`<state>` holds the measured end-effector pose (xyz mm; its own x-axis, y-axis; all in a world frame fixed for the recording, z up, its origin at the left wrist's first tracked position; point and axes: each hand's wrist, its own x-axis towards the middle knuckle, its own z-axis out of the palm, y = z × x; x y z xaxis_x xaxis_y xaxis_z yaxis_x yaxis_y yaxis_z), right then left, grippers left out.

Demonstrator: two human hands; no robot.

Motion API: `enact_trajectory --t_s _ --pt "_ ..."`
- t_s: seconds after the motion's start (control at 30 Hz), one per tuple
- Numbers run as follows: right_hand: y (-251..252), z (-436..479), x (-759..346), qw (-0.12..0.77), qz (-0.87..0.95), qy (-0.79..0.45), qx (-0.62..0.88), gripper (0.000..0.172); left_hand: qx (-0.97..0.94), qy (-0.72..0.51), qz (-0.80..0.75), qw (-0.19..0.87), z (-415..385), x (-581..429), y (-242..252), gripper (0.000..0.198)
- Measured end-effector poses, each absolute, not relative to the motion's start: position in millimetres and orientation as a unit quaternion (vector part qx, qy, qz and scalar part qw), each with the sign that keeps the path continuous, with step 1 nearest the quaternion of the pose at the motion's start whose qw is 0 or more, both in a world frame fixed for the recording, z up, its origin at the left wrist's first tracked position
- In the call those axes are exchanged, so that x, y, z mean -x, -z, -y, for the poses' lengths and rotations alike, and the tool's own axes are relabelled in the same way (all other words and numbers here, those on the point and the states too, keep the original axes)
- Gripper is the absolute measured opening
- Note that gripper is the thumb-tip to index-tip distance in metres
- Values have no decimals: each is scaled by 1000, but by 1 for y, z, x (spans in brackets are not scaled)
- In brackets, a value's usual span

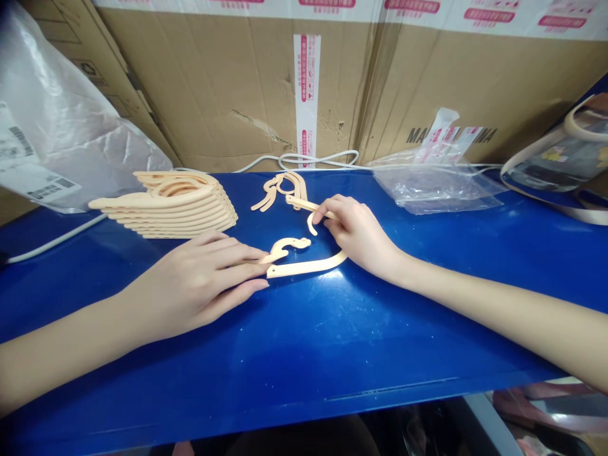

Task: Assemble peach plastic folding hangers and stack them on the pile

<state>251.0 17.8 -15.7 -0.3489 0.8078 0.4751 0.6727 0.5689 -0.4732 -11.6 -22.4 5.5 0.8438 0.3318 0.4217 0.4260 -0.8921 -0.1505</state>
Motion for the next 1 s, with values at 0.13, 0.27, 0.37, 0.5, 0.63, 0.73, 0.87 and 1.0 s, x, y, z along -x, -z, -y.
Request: enact_trajectory --t_s 0.13,0.27,0.37,0.5,0.63,0.73,0.87,1.0 --pt "15 -17 -251 334 825 -95 447 19 944 194 212 160 21 15 -6 33" --pt "13 -15 -251 315 830 -97 449 20 938 185 229 180 21 16 -5 27" --pt "13 -15 -252 310 831 -99 451 21 937 179 241 180 20 16 -4 24" --pt "11 -14 -250 306 829 -73 463 16 934 184 253 170 19 15 -4 20" --pt "4 -2 -243 320 857 -19 404 10 923 203 279 167 19 17 -5 22" --pt "-1 8 -238 284 907 48 307 21 916 214 303 156 18 21 -5 20" --pt "-1 13 -237 221 941 150 208 32 908 234 314 145 19 25 -3 23" --pt "-1 12 -236 180 960 127 175 29 896 266 340 106 20 24 -3 40"
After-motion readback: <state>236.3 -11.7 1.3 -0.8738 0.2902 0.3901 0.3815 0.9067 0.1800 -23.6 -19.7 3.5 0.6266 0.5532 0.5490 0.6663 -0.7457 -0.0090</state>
